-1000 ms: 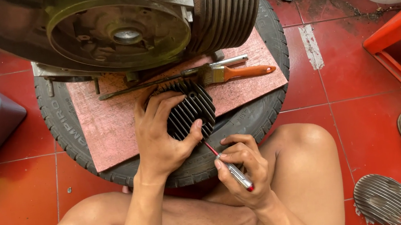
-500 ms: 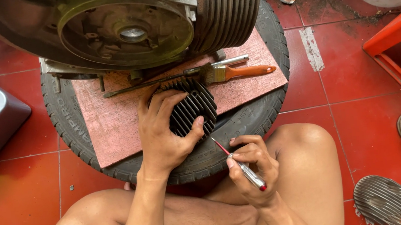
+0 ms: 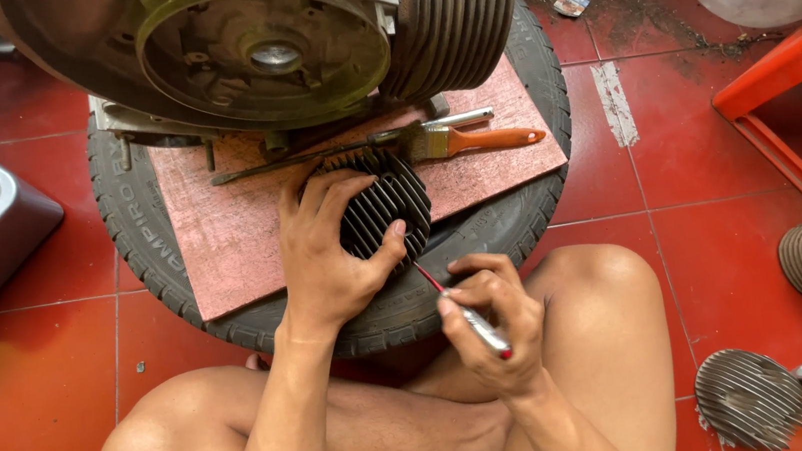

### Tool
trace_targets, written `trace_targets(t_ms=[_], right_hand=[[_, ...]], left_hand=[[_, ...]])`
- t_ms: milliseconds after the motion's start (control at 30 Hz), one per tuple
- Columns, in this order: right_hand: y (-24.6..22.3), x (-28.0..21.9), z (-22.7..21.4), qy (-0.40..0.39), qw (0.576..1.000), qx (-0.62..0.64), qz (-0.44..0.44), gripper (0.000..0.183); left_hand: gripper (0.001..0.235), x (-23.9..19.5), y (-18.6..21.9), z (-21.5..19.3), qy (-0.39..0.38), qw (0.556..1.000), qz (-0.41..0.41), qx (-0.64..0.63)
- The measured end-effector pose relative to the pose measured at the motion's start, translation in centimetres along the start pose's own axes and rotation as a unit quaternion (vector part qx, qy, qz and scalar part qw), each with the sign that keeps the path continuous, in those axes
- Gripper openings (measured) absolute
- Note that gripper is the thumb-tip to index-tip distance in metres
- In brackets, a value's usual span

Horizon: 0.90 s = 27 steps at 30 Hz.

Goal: Marking the fins of a motorcycle cylinder head with a marker and cleaning it with a brush.

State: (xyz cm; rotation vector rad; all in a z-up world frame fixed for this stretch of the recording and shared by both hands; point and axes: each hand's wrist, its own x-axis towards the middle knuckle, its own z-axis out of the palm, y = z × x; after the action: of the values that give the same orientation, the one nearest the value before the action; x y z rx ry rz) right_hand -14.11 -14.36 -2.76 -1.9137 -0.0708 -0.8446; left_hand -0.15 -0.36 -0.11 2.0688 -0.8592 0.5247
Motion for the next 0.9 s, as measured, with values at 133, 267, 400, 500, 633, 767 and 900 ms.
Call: trace_targets(t_ms=[133, 267, 400, 500, 633, 767, 900], right_hand=[[1.0, -1.1, 0.0, 0.04, 0.999, 0.007, -0.009, 0.014], [1.0, -1.3, 0.1, 0.058, 0.997, 0.045, 0.019, 0.011], [0.2, -0.5, 0.2, 0.031, 0.999, -0.005, 0.009, 0.011], [0.2, -0.3, 0.4, 0.016, 1.0, -0.012, -0.008, 0.013], [0.0, -0.4, 0.3, 0.028, 1.0, -0.014, -0.004, 0.012], [0.1, -0.5, 0.1, 0.01, 0.999, -0.044, -0.028, 0.01], [-0.3, -0.2, 0.1, 0.018, 0.998, -0.041, -0.033, 0.009]], left_hand=[[0.038, -0.2, -0.1, 0.0, -0.004, 1.0, -0.008, -0.003], [0.037, -0.2, -0.3, 0.1, -0.007, 1.0, -0.003, -0.008], [0.037, -0.1, -0.3, -0.1, -0.018, 1.0, 0.0, -0.016], [0.037, -0.1, -0.4, -0.1, -0.019, 1.0, -0.003, -0.015], [0.037, -0.1, -0.5, -0.1, -0.018, 1.0, -0.004, -0.016], [0.037, -0.2, -0.3, 0.2, -0.022, 1.0, -0.003, -0.015], [0.037, -0.1, -0.4, 0.0, -0.024, 1.0, -0.001, -0.016]])
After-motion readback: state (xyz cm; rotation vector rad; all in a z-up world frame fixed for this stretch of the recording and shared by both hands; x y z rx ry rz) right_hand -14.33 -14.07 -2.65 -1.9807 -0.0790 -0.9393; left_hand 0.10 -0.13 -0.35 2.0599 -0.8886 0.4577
